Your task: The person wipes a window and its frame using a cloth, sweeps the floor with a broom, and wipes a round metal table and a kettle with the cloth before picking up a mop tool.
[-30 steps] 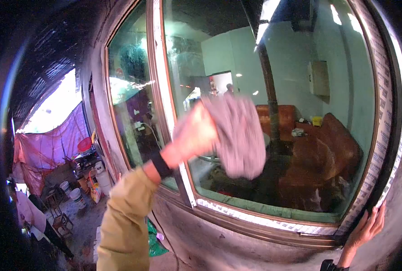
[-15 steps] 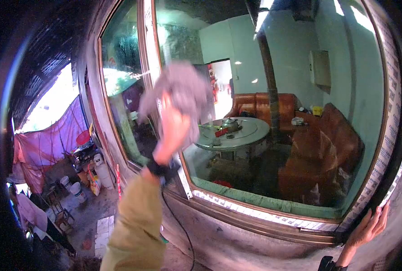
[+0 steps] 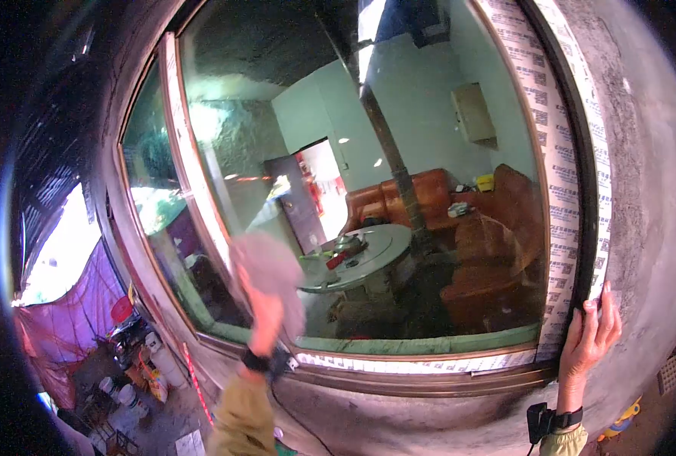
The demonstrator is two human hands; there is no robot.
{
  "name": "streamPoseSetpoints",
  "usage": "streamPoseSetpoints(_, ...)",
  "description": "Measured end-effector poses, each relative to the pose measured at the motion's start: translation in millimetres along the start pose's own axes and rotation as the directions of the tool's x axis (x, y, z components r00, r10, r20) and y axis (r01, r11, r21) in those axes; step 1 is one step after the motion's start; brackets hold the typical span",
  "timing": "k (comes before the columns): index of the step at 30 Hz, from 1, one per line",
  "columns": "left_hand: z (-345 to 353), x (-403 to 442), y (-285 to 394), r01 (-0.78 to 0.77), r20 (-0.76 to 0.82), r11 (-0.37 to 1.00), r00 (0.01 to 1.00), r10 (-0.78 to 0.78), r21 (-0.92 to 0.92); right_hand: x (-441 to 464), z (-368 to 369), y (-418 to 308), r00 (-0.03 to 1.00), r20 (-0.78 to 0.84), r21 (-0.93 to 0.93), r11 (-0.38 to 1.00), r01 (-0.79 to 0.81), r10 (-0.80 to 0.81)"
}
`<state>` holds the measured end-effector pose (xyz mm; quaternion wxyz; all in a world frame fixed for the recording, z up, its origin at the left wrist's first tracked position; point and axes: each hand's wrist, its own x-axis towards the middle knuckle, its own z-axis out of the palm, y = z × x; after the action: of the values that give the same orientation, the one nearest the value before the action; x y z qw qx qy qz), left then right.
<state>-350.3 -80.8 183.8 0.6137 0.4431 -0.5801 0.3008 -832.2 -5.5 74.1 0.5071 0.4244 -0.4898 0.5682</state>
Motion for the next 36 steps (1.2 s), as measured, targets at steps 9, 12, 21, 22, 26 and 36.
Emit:
streamPoseSetpoints(9,28.7,348.6,179.2,-0.117,-0.103,0.928,0.981,0.163,0.355,-2.3,0.2,-1.2,0.999,0.015,-0.013,0.999,-0.048,0.049)
streamPoseSetpoints(12,59.1,312.6,209.1,-0.189,-0.429,0.915,0.836,0.341,0.357,-2.6,0.7,-1.1,0.999,0.0,-0.012,0.998,-0.055,0.055)
streamPoseSetpoints(21,82.8,57.0,189.8,-0.766,0.063,0.621,0.62,0.782,-0.166,7.1,-5.5,-12.6,0.99,0.036,-0.001,0.991,-0.136,0.136)
streamPoseSetpoints(22,80.5,16.8,178.1,-0.756,0.233,0.632,0.592,0.771,-0.172,7.1,-5.8,-11.2,0.993,0.036,-0.027,0.993,-0.114,0.115)
streamPoseSetpoints(26,56.3,-120.7,126.8,-0.345,0.648,0.756,0.39,0.654,-0.556,4.4,-7.5,-6.3,0.993,0.076,-0.033,0.996,-0.085,0.087)
streamPoseSetpoints(36,72.2,-5.9,186.6,-0.584,0.261,0.656,0.619,0.741,-0.479,2.2,-1.7,-4.9,0.994,0.092,-0.013,0.998,-0.061,0.062)
